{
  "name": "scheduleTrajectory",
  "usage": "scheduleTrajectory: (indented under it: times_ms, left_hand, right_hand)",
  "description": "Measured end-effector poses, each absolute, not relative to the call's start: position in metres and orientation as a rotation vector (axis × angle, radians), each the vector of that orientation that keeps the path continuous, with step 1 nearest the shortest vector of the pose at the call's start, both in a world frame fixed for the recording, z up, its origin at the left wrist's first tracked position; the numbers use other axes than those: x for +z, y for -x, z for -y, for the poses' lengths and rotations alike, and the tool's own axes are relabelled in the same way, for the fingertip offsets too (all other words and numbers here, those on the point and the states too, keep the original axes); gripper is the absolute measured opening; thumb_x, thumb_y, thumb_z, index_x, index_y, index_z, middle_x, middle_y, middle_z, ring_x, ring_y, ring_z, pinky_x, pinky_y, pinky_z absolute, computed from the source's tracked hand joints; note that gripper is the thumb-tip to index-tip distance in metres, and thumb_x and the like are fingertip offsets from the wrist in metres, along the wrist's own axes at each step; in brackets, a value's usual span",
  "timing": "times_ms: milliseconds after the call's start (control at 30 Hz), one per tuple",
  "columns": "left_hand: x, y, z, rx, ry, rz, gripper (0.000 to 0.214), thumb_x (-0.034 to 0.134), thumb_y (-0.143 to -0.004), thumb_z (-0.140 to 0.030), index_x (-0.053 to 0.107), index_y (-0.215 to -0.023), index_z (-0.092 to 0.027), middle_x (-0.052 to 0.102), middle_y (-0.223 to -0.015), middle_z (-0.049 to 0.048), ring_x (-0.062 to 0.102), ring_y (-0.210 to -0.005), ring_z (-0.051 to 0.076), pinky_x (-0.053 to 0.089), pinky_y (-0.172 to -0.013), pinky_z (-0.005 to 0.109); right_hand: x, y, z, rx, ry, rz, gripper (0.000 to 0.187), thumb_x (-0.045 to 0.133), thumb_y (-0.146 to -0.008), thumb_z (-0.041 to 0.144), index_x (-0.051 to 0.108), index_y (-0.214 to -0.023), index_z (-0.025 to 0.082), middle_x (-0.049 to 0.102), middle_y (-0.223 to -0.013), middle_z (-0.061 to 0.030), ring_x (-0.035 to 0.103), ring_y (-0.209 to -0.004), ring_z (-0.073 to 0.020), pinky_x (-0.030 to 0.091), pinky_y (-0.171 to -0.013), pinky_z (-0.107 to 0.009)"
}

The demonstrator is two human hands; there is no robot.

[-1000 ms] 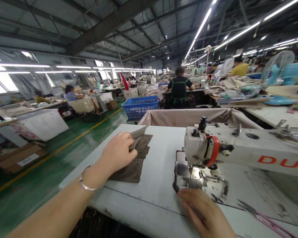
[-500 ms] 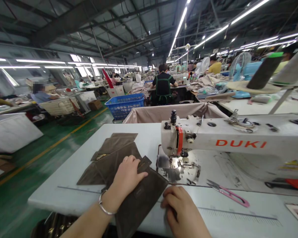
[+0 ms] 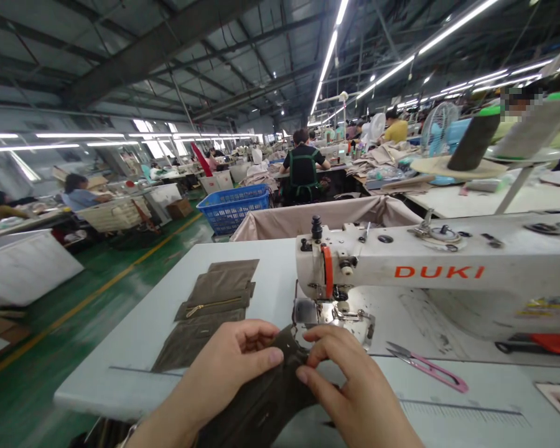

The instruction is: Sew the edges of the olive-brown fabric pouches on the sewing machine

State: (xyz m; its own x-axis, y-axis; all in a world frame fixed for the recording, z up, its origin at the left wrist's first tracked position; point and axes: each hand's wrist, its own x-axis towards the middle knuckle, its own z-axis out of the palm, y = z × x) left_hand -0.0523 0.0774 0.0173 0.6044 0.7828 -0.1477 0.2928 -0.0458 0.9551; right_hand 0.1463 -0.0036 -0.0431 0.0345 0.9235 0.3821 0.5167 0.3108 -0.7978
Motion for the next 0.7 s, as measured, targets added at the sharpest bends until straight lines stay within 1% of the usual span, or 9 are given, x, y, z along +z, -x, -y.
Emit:
scheduleTrajectory:
  times_ms: [67,167,267,333,533,633,700]
  left_hand:
    - [0.019,0.053,-0.069,0.564,-1.469,-0.908,0.030,0.077,-0.080,-0.034,0.072,-0.102,-0.016,0.074,-0.095,0.0055,0.067,-0.086,0.019,0.049,-0.077,0.026]
    - [0.015,0.051,-0.062,0.651,-1.302,-0.875,0.029,0.080,-0.078,-0.032,0.073,-0.101,-0.015,0.075,-0.094,0.0062,0.067,-0.085,0.018,0.050,-0.079,0.026]
    - [0.011,0.047,-0.057,0.687,-1.222,-0.881,0.029,0.081,-0.077,-0.033,0.075,-0.099,-0.015,0.075,-0.090,0.0070,0.068,-0.082,0.019,0.051,-0.078,0.027]
    - [0.009,0.045,-0.054,0.705,-1.206,-0.891,0.030,0.081,-0.077,-0.034,0.076,-0.099,-0.014,0.075,-0.086,0.0073,0.068,-0.079,0.020,0.052,-0.076,0.026]
    - [0.007,0.043,-0.048,0.755,-1.208,-0.920,0.031,0.083,-0.074,-0.036,0.077,-0.095,-0.014,0.074,-0.079,0.0055,0.066,-0.075,0.017,0.050,-0.070,0.022]
    - [0.004,0.042,-0.045,0.775,-1.214,-0.942,0.033,0.083,-0.072,-0.037,0.076,-0.094,-0.014,0.073,-0.080,0.0053,0.065,-0.076,0.018,0.049,-0.072,0.023]
    - [0.004,0.042,-0.044,0.770,-1.232,-0.957,0.033,0.082,-0.073,-0.038,0.075,-0.095,-0.013,0.072,-0.080,0.0050,0.064,-0.078,0.018,0.049,-0.073,0.024]
  right_hand:
    - [-0.031,-0.149,0.008,0.600,1.335,1.574,0.010,0.064,-0.086,0.022,0.057,-0.080,0.024,0.064,-0.114,-0.0019,0.059,-0.108,-0.0211,0.045,-0.093,-0.033]
    - [-0.020,-0.152,0.014,0.665,1.310,1.540,0.009,0.059,-0.088,0.025,0.056,-0.079,0.024,0.066,-0.100,0.0003,0.063,-0.095,-0.0177,0.047,-0.083,-0.027]
    - [-0.017,-0.153,0.019,0.682,1.339,1.524,0.010,0.057,-0.089,0.026,0.058,-0.079,0.025,0.066,-0.086,0.0031,0.063,-0.081,-0.0152,0.046,-0.073,-0.025]
    - [-0.017,-0.153,0.022,0.645,1.356,1.514,0.011,0.057,-0.089,0.027,0.058,-0.078,0.025,0.066,-0.081,0.0043,0.062,-0.076,-0.0143,0.045,-0.070,-0.024]
    - [-0.024,-0.152,0.024,0.587,1.321,1.531,0.009,0.057,-0.087,0.025,0.057,-0.078,0.025,0.066,-0.080,0.0055,0.062,-0.074,-0.0131,0.046,-0.069,-0.024]
    - [-0.024,-0.152,0.024,0.609,1.293,1.509,0.010,0.058,-0.087,0.024,0.057,-0.077,0.025,0.067,-0.082,0.0054,0.064,-0.076,-0.0129,0.047,-0.070,-0.024]
    - [-0.022,-0.154,0.025,0.639,1.287,1.507,0.011,0.059,-0.086,0.023,0.057,-0.076,0.025,0.067,-0.083,0.0050,0.064,-0.077,-0.0129,0.047,-0.071,-0.023]
